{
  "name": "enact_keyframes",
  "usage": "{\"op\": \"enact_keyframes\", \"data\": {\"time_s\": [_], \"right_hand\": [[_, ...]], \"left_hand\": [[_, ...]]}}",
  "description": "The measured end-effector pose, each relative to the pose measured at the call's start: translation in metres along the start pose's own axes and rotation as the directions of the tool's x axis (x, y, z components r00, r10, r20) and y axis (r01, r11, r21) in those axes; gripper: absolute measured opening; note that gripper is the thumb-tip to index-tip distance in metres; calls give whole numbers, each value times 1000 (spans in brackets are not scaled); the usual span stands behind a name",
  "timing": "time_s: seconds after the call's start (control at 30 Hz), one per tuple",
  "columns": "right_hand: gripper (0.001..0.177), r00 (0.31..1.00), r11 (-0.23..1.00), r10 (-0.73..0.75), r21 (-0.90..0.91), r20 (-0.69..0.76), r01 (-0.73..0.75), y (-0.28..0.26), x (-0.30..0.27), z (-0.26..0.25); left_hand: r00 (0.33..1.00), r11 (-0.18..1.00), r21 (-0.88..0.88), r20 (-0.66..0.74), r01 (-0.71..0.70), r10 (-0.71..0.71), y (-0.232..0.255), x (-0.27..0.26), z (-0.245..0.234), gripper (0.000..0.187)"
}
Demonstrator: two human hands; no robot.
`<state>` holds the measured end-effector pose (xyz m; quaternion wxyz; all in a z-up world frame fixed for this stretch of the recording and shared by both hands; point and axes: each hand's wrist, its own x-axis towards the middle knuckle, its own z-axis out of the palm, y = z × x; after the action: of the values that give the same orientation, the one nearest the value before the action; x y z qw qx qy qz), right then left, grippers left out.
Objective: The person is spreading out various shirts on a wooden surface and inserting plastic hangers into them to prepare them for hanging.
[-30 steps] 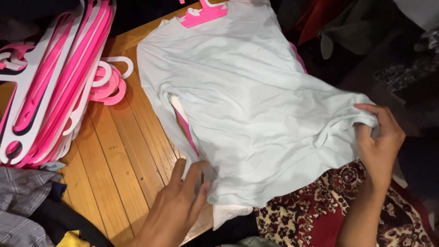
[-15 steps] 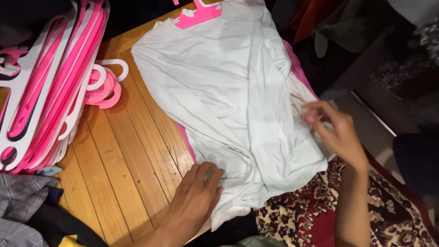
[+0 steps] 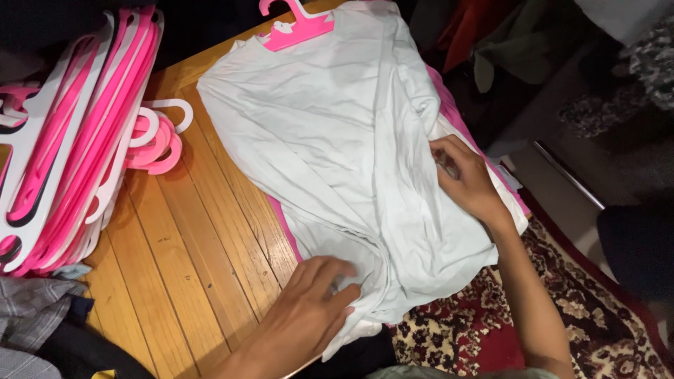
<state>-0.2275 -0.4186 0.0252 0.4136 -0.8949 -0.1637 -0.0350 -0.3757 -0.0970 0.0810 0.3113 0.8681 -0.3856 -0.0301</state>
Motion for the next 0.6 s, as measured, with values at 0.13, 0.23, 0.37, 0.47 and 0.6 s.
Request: {"op": "enact_keyframes", "data": {"time_s": [0.13, 0.23, 0.37, 0.47, 0.6], "right_hand": [[35, 997, 993, -80, 84, 6, 79, 4, 11, 8], [43, 984, 989, -137, 72, 112, 130, 6, 12, 14], [53, 958, 959, -273, 101, 83, 264, -1, 17, 18], [34, 962, 978, 198, 96, -189, -183, 7, 20, 27], [57, 939, 944, 330, 55, -99, -326, -2, 22, 22]], "left_hand": [[990, 992, -108, 113, -72, 84, -7, 7, -9, 15], [988, 988, -154, 145, -22, 45, -19, 7, 4, 17], [988, 982, -176, 145, 72, -47, -24, 12, 10, 18], [986, 985, -128, 132, 118, -101, -23, 16, 12, 14], [997, 994, -77, 9, 77, -77, -22, 26, 20, 11]]}}
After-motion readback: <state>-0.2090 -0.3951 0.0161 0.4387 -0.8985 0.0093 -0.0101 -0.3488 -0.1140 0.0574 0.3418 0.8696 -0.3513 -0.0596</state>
